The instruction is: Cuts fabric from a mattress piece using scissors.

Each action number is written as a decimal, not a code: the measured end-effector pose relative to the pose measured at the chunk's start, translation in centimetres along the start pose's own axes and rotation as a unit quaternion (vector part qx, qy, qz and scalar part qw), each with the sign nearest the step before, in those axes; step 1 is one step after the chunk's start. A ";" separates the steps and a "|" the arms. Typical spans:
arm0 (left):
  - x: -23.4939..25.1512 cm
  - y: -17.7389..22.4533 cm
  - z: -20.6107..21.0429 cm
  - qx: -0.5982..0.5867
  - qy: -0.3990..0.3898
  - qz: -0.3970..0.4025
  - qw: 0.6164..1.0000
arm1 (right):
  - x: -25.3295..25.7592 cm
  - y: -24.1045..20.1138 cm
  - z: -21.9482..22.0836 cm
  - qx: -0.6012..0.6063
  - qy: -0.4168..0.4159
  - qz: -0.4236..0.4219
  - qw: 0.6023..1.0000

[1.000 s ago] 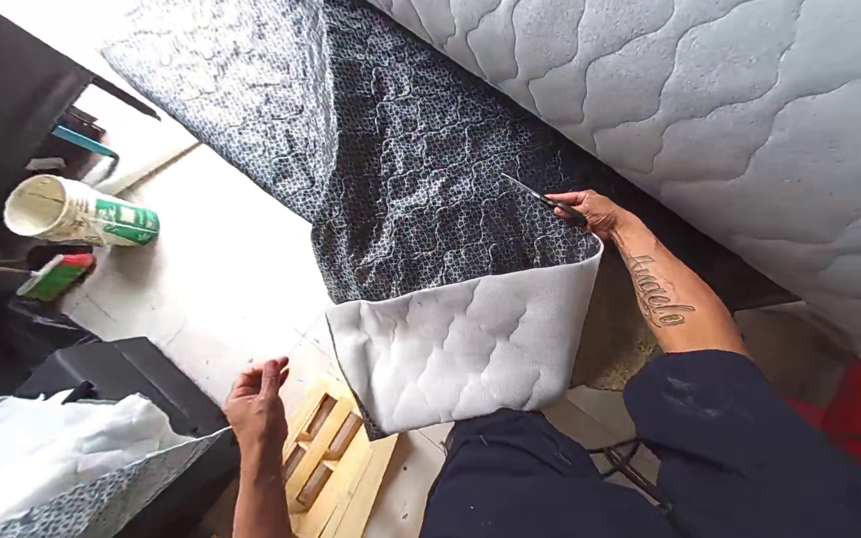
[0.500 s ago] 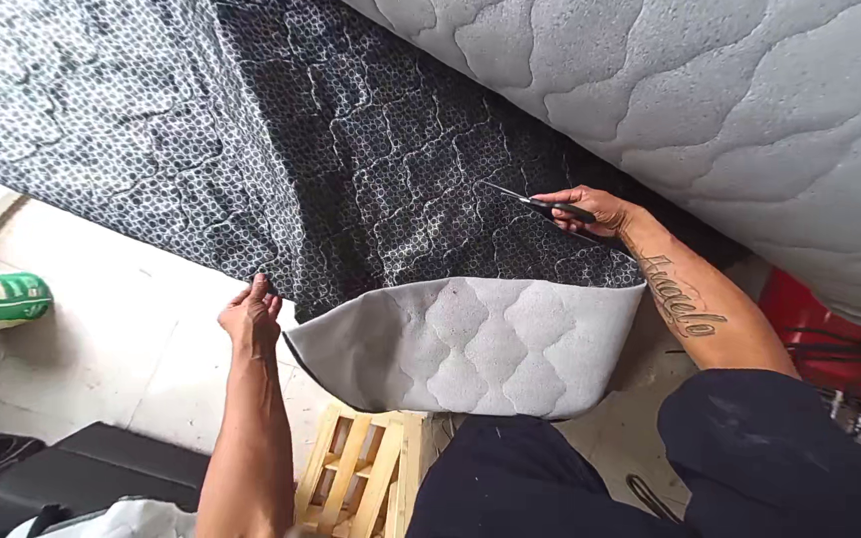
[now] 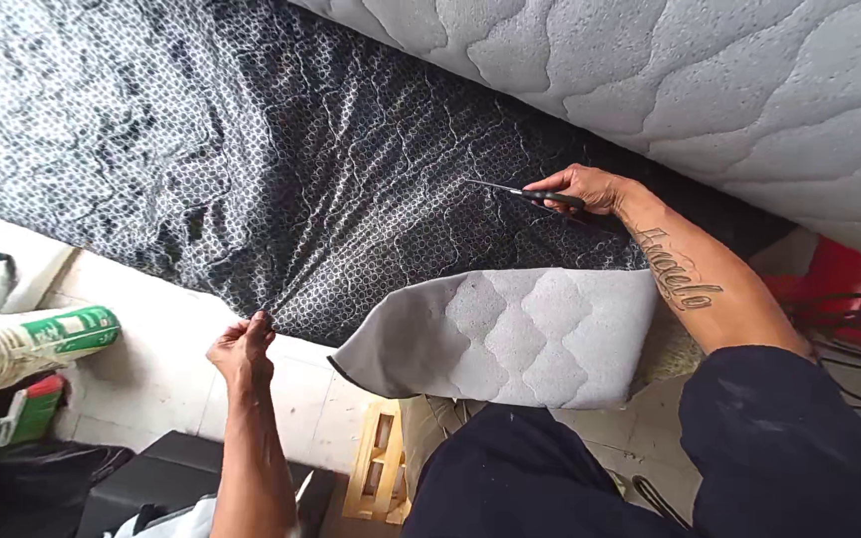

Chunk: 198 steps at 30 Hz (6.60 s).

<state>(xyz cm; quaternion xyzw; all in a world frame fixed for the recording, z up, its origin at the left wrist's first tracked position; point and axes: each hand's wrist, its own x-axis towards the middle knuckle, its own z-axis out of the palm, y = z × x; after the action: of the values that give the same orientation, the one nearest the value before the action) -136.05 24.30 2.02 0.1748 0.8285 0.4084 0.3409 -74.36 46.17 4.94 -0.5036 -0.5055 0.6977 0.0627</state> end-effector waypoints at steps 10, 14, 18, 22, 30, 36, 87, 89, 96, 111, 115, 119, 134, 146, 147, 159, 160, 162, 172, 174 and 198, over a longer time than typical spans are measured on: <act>2.9 4.4 1.7 0.340 -0.069 0.408 0.844 | 2.8 -3.3 3.3 -0.006 0.044 0.054 0.998; 9.4 5.2 4.2 0.421 -0.081 0.406 0.807 | 2.8 -4.1 3.8 0.028 0.045 0.045 0.998; 16.5 4.9 4.1 0.488 -0.026 0.326 0.809 | 4.3 -5.4 5.3 0.039 0.033 0.024 0.998; 20.3 6.3 3.6 0.512 0.007 0.273 0.815 | 5.8 -6.1 5.3 0.008 0.023 0.015 1.000; 24.7 8.4 4.0 0.538 0.043 0.218 0.813 | 9.7 -7.8 5.6 0.034 -0.026 -0.009 0.999; 27.4 9.5 3.5 0.541 0.048 0.204 0.814 | 11.6 -8.4 6.4 0.071 -0.042 -0.019 0.996; 62.9 26.1 -3.8 0.521 -0.011 0.235 0.820 | 29.7 -26.7 20.3 0.096 0.007 -0.006 0.995; 65.2 26.9 -4.1 0.522 -0.013 0.237 0.819 | 30.4 -27.5 20.7 0.096 0.025 0.014 0.995; 70.0 29.4 -5.3 0.503 -0.060 0.268 0.820 | 32.7 -30.9 22.7 0.092 0.037 0.032 0.995; 69.2 29.4 -5.8 0.436 0.011 0.322 0.840 | 38.3 -34.1 25.1 0.095 -0.034 -0.014 0.995; 69.6 29.6 -5.8 0.432 0.012 0.299 0.851 | 40.5 -35.1 25.9 0.095 -0.019 0.000 0.995; 70.0 29.5 -5.8 0.436 -0.001 0.274 0.857 | 42.0 -35.9 26.0 0.103 -0.061 -0.012 0.993; 72.9 29.8 -6.5 0.339 -0.001 0.273 0.900 | 47.8 -41.9 31.0 0.117 -0.016 0.008 0.993; 74.0 27.9 -7.4 0.260 -0.049 0.335 0.905 | 53.0 -45.9 34.1 0.116 -0.058 -0.013 0.991; 74.1 27.7 -7.3 0.261 -0.047 0.337 0.903 | 53.5 -46.4 34.5 0.111 -0.048 -0.005 0.993; 74.1 27.7 -7.0 0.231 -0.021 0.331 0.915 | 60.5 -51.3 37.4 0.097 -0.065 -0.019 0.993; 74.1 27.7 -7.0 0.219 -0.019 0.334 0.916 | 61.1 -51.7 37.6 0.090 -0.074 -0.028 0.993; 74.1 27.7 -7.1 0.209 -0.024 0.336 0.918 | 62.2 -52.5 38.3 0.088 -0.076 -0.033 0.993; 73.6 28.1 -7.3 0.196 -0.035 0.310 0.930 | 66.9 -55.4 41.7 0.111 -0.077 -0.034 0.990; 73.6 28.0 -7.3 0.195 -0.034 0.313 0.929 | 67.8 -56.3 42.5 0.104 -0.081 -0.043 0.990; 69.8 30.0 -8.5 0.339 -0.098 0.441 0.825 | 47.8 -52.3 53.6 -0.094 0.143 -0.183 0.968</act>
<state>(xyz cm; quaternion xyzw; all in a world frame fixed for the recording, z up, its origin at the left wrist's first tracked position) -191.04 77.41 0.14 0.6648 0.7120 0.1893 0.1233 -160.67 65.44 13.56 -0.5006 -0.6382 0.5443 0.2139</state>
